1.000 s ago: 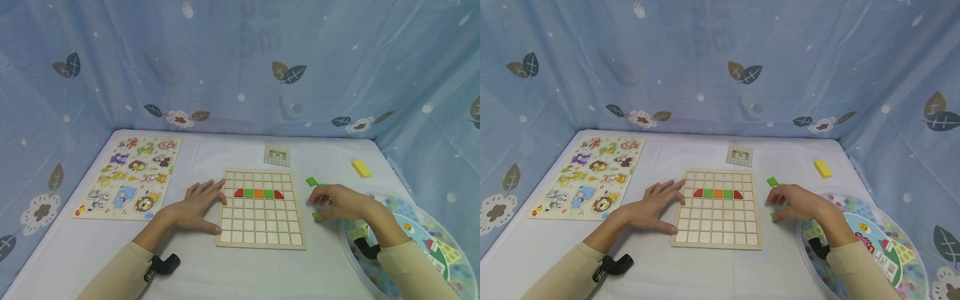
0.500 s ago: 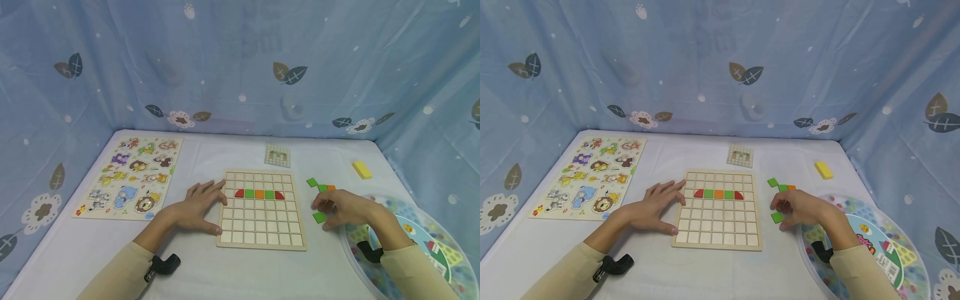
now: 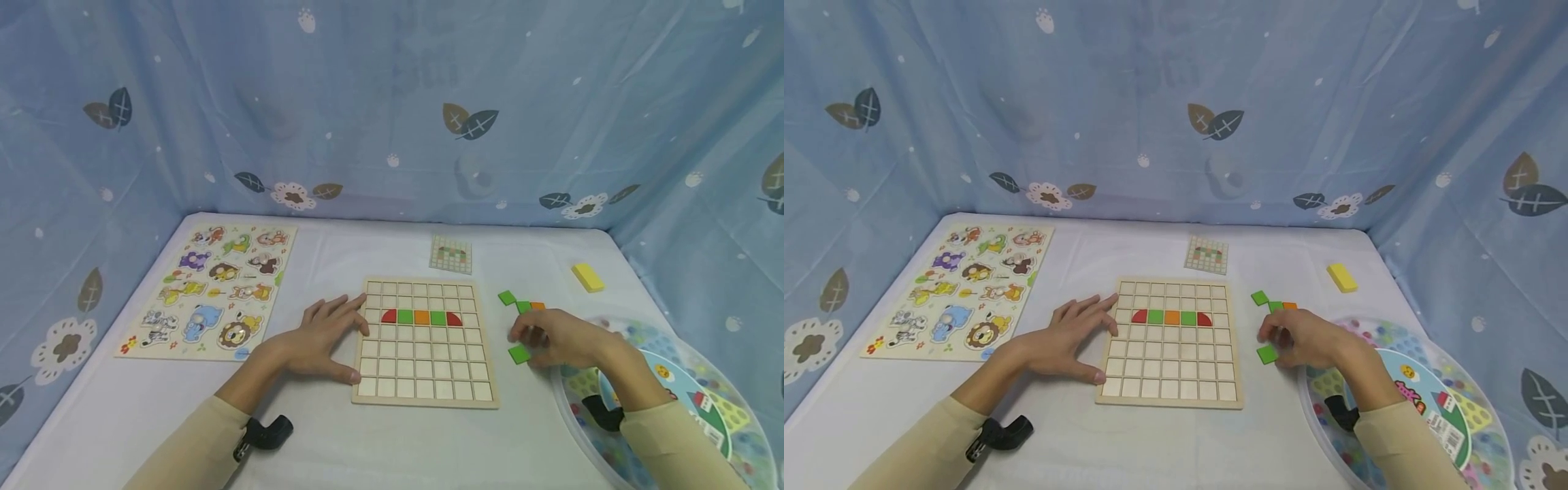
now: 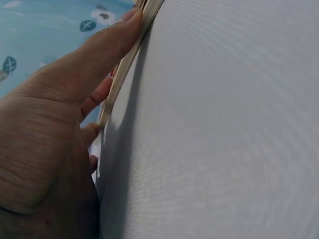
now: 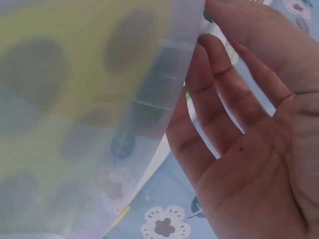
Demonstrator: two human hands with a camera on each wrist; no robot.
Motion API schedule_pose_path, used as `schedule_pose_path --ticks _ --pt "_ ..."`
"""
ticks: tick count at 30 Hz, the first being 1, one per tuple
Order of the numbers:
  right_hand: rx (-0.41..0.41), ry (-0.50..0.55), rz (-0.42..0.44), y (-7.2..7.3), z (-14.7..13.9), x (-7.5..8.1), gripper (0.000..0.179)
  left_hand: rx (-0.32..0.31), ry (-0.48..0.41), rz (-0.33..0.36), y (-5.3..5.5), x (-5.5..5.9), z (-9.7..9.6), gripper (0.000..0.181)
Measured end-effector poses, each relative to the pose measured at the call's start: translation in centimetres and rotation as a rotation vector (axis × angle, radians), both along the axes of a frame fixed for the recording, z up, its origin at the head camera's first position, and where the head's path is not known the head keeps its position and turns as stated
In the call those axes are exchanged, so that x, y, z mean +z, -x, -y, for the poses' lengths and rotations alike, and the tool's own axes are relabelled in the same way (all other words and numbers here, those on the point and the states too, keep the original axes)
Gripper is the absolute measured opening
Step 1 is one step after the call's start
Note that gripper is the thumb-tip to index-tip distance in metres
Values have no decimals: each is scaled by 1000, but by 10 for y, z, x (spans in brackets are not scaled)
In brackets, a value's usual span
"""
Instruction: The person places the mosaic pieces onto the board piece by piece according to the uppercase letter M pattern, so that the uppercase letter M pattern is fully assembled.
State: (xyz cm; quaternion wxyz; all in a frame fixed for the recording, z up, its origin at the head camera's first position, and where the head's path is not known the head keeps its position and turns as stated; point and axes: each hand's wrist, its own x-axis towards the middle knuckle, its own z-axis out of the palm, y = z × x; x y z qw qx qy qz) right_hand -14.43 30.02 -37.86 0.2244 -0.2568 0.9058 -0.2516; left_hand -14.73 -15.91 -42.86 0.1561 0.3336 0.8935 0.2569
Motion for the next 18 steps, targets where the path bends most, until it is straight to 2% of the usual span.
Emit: schedule_pose_path --ticks 5,18 --pt "25 -9 -50 1 1 0 36 -2 3 0 0 -1 1 69" --pt "33 3 -39 2 2 -1 24 -8 -5 -2 1 -2 1 70"
